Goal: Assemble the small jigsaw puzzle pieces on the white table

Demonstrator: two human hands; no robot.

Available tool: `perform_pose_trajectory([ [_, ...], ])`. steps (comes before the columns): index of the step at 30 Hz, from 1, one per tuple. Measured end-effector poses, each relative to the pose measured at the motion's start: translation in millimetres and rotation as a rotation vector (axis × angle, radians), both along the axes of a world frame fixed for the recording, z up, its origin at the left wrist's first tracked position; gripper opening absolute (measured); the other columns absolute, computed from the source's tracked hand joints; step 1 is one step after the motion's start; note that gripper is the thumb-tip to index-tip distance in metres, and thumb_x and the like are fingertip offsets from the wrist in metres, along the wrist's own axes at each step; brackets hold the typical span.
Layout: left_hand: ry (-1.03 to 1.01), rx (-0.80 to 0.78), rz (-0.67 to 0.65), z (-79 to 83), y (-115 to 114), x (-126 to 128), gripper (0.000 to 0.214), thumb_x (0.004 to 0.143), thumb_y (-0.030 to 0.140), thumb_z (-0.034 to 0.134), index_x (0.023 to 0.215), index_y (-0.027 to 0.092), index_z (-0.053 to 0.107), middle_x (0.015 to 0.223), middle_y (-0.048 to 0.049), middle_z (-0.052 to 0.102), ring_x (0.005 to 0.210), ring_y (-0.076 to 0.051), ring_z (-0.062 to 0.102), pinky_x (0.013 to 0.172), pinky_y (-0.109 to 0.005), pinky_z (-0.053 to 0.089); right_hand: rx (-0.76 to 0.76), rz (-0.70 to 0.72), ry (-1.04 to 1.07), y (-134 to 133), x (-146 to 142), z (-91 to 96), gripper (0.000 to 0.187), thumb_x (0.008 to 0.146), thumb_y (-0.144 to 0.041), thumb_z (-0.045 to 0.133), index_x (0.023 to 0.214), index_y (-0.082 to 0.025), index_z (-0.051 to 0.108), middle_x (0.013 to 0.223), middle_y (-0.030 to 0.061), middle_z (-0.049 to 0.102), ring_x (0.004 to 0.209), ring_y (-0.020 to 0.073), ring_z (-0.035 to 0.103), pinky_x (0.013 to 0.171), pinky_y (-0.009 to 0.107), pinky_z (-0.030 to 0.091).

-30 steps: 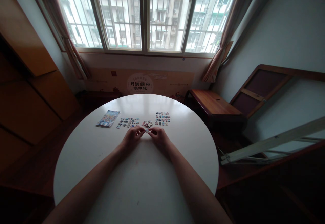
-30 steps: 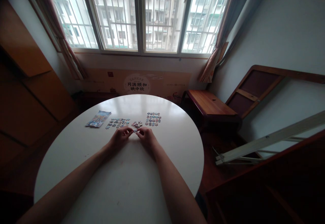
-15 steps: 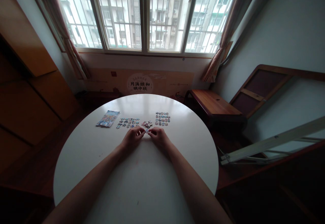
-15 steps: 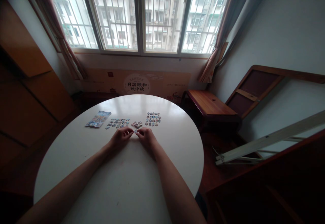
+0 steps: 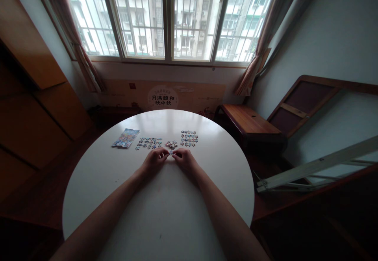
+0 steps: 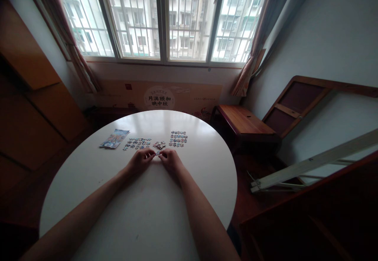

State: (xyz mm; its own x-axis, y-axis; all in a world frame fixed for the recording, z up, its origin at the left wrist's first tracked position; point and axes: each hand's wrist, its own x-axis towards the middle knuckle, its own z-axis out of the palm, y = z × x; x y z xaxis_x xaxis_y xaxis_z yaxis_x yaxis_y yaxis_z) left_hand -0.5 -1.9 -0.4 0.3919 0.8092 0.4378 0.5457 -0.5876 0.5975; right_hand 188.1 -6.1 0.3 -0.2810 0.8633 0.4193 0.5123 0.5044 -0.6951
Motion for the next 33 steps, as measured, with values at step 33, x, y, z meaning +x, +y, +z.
perform_pose_trajectory([
  [33, 0.051, 0.055, -0.023, 7.3, -4.4, 1.1, 0.015, 0.083, 0.021, 0.053, 0.077, 0.016, 0.066, 0.070, -0.0006, 0.059, 0.059, -0.009, 0.052, 0.059, -0.019, 0.041, -0.007, -0.003, -0.016, -3.0, 0.2, 4.3, 0.012, 0.075, -0.018, 0.063, 0.084, -0.014, 0.071, 0.073, 0.0048, 0.067, 0.065, 0.0137, 0.058, 0.065, 0.024, 0.045],
])
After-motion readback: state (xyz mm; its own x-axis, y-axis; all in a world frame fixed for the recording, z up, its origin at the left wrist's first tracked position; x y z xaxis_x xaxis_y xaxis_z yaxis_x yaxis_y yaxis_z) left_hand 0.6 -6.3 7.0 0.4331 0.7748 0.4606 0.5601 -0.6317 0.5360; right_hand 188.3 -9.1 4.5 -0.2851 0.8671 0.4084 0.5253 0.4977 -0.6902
